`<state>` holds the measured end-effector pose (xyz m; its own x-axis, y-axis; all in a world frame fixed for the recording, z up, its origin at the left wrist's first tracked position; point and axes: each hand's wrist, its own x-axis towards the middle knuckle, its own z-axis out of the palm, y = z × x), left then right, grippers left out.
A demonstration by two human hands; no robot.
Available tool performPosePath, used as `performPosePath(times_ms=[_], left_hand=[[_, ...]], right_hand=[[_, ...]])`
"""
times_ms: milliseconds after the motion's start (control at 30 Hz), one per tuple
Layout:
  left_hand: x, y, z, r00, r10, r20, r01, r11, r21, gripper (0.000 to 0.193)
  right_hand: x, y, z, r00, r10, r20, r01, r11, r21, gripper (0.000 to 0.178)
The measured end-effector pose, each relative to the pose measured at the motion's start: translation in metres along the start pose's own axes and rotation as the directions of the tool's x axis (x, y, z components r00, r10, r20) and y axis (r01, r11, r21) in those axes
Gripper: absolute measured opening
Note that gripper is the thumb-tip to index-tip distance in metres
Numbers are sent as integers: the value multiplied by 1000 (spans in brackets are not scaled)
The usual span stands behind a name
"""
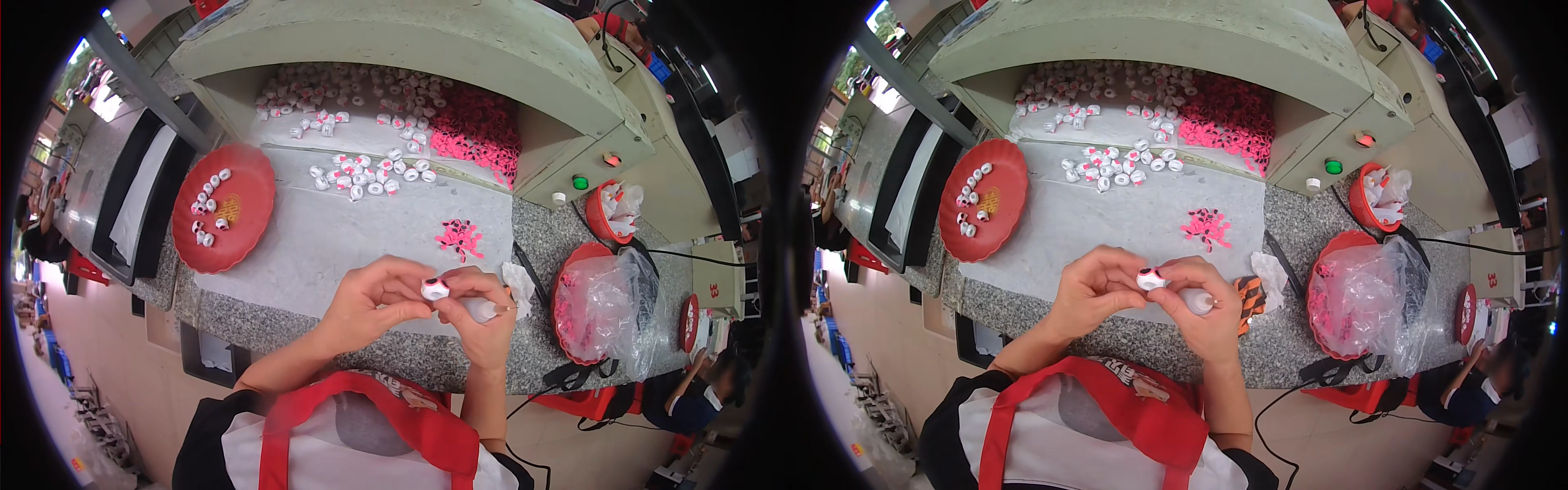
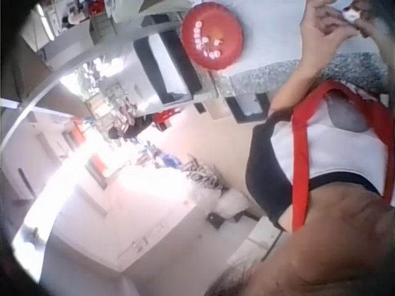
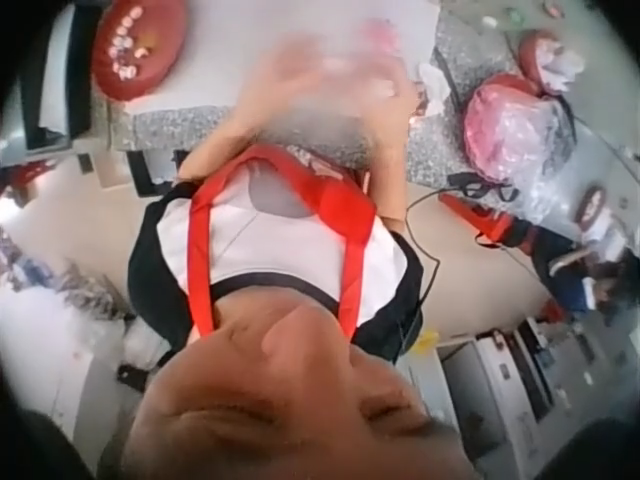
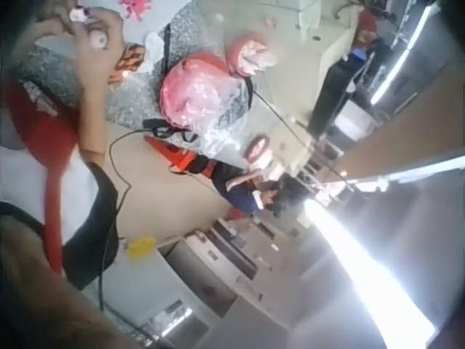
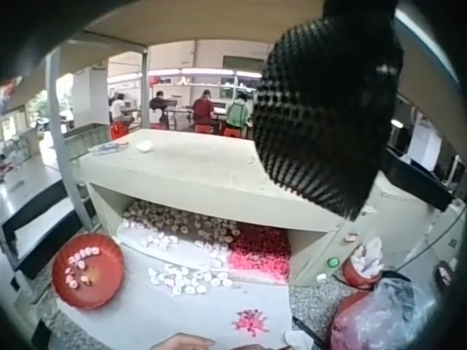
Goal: Gluing small pink bows onto cat-shaped plastic figurines at a factory workbench.
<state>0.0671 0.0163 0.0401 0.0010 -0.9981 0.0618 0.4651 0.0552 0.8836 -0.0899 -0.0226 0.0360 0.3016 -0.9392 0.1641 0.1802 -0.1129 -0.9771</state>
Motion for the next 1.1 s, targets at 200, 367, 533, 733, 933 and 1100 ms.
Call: performPosePath(times_ms=[200,367,533,733,933,1100], left_hand=[[-4,-5,-6,999,7,37,-12,991,136,30],[-4,-3,-11,999,-30,35,22,975,220,22],[-4,-8,-22,996,-63,-63,70,991,110,20],[-8,-6,-63,965,-86,-247,140,967,211,19],[-30,30,-162,697,544,-468,145,533,834,31],[-110,34,-155,347,828,-440,264,364,893,31]], right_hand=[[0,2,0,987,108,120,-132,967,216,23],[4,6,5,974,180,135,-201,965,169,22],[10,17,19,956,274,103,-289,939,188,17],[17,52,40,921,372,121,-373,928,-9,15],[9,69,44,896,438,67,-437,899,-35,15],[10,89,58,917,378,130,-372,926,-63,13]])
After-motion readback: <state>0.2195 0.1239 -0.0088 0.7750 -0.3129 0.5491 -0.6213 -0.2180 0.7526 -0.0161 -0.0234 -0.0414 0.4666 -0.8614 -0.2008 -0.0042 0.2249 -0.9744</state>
